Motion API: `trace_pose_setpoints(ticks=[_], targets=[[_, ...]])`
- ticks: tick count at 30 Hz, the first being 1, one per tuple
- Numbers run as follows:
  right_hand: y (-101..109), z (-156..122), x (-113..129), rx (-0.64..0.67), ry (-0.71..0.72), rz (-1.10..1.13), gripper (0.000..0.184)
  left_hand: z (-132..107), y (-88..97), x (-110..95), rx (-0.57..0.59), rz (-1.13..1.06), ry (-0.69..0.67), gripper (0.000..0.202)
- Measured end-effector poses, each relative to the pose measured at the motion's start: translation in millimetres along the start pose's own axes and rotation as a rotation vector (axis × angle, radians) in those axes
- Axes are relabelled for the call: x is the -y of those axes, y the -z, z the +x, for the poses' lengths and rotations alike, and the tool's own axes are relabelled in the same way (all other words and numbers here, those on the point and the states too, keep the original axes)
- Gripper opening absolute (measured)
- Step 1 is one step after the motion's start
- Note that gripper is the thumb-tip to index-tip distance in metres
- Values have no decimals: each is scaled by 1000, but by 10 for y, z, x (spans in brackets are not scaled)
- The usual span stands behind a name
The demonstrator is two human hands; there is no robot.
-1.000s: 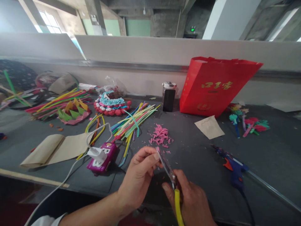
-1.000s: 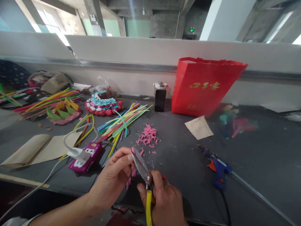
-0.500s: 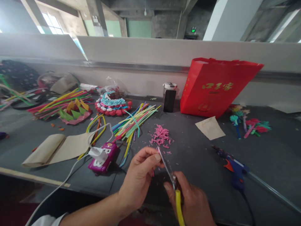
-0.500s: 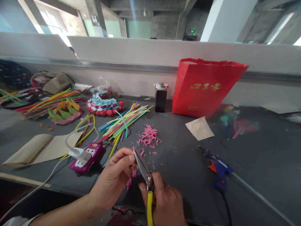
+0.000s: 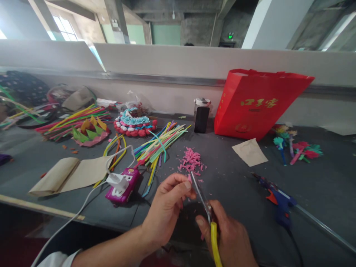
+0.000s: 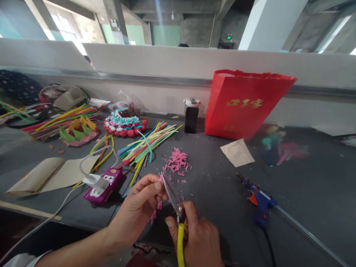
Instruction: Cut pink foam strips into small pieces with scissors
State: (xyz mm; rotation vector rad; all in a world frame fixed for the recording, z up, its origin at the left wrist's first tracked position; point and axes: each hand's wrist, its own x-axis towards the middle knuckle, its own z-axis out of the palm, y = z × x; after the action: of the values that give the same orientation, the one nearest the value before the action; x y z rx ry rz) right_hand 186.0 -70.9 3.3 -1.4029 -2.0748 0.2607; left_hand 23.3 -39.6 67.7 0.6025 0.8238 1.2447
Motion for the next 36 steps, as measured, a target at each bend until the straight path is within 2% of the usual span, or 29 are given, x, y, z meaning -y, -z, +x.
trace_pose_setpoints(ticks=[8, 15, 23, 30, 36], targets=[[-17, -14, -20, -54, 70, -123, 26, -8, -5, -12, -58, 22, -10, 9], [-60, -15, 5, -138, 78, -145, 32, -22, -6, -14, -101, 87, -64, 10], [-96, -47, -22, -92, 72, -90, 29, -23, -28, -27, -86, 92, -47, 9], [1, 21, -6, -45, 24, -7, 31, -37, -19, -31, -68, 49, -15, 9], [13, 7, 1, 34, -30, 47, 31, -6, -18, -53, 24, -59, 44, 8]])
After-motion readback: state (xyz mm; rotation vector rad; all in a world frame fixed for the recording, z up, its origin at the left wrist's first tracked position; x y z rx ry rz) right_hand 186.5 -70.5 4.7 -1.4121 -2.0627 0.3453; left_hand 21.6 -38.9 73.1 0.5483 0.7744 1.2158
